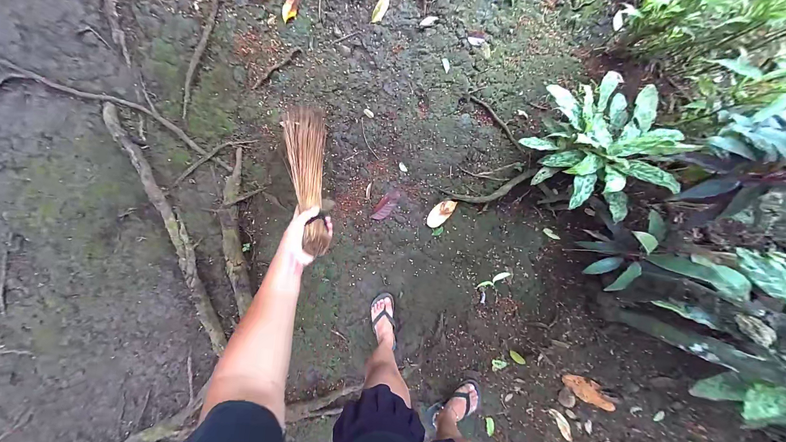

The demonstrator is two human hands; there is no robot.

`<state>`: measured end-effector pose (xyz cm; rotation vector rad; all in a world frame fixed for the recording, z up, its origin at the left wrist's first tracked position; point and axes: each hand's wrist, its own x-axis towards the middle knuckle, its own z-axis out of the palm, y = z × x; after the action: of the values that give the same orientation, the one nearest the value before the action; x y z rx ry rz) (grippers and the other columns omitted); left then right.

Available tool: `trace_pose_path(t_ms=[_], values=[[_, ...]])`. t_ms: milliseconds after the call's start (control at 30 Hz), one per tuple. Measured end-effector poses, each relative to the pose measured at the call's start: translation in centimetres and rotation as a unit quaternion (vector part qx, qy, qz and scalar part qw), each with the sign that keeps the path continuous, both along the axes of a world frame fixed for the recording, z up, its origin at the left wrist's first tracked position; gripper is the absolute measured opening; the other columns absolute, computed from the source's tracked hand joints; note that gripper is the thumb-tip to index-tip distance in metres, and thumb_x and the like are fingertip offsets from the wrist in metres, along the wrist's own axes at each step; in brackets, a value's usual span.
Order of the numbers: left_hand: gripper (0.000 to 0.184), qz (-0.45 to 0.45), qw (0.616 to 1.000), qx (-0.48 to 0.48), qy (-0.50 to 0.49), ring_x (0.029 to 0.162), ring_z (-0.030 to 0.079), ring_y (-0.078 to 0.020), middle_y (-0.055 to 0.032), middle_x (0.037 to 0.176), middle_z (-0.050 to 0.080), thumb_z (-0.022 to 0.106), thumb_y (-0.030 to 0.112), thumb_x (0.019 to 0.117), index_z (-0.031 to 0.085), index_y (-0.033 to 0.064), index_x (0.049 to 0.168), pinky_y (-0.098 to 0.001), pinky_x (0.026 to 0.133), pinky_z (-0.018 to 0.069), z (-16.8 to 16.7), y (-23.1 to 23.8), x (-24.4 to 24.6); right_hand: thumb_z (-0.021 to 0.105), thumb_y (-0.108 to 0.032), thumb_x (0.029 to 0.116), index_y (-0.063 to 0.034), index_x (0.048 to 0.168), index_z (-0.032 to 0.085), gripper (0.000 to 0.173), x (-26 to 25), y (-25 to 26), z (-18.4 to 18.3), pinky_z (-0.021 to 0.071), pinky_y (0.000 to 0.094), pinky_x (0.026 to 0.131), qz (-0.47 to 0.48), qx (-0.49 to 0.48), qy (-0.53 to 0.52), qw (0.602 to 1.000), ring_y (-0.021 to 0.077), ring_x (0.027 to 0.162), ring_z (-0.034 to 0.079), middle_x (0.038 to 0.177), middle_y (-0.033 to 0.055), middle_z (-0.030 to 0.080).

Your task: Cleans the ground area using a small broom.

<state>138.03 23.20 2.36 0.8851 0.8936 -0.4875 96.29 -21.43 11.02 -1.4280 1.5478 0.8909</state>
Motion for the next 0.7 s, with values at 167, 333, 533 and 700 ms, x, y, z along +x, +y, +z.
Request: trace_pose_path(t_ms=[167,333,533,700], values=[[0.083,0.017,0.999,0.019,-0.021,0.071,0.067,-0.0263,-0.0151,0.098,0.060,0.050,0.010,0.1039,-0.003,0.0354,0.162,-0.0403,0.059,0.0600,2.5,-3.3,-8.5,0.051,-0.013,0.1066,-0.0026,0.152,0.039,0.048,2.3,0.7,0.1,0.0571,0.0382,0.078,-0.024,-0.003,-0.038,0.999,0.0218,0.088,0.067,0.119,0.0232,0.062],[0.036,0.168,0.982,-0.023,0.084,0.069,0.065,-0.0215,-0.0114,0.087,0.060,0.050,0.019,0.1059,0.037,0.0138,0.139,-0.0367,0.061,0.0596,6.0,-12.1,-10.6,0.051,-0.011,0.1066,-0.0024,0.151,0.041,0.046,2.5,1.4,0.4,0.0569,0.0384,0.076,-0.053,-0.009,-0.054,0.997,0.0224,0.085,0.067,0.117,0.0231,0.062],[0.026,0.146,0.973,-0.176,0.043,0.082,0.070,-0.0205,-0.0122,0.101,0.064,0.055,0.026,0.1011,0.052,0.0085,0.120,-0.0321,0.071,0.0622,4.9,-10.9,-0.7,0.052,-0.010,0.1062,-0.0024,0.151,0.040,0.047,-0.3,1.1,0.8,0.0566,0.0380,0.076,-0.081,-0.017,-0.050,0.995,0.0220,0.086,0.067,0.118,0.0243,0.061],[0.029,0.009,0.990,-0.117,-0.078,0.073,0.068,-0.0192,-0.0118,0.097,0.066,0.042,0.033,0.1070,0.052,0.0147,0.128,-0.0292,0.060,0.0597,4.2,-5.4,-0.6,0.052,-0.011,0.1062,-0.0031,0.150,0.041,0.046,-2.3,1.1,0.0,0.0565,0.0391,0.075,-0.108,-0.011,-0.044,0.993,0.0229,0.086,0.067,0.119,0.0239,0.062]])
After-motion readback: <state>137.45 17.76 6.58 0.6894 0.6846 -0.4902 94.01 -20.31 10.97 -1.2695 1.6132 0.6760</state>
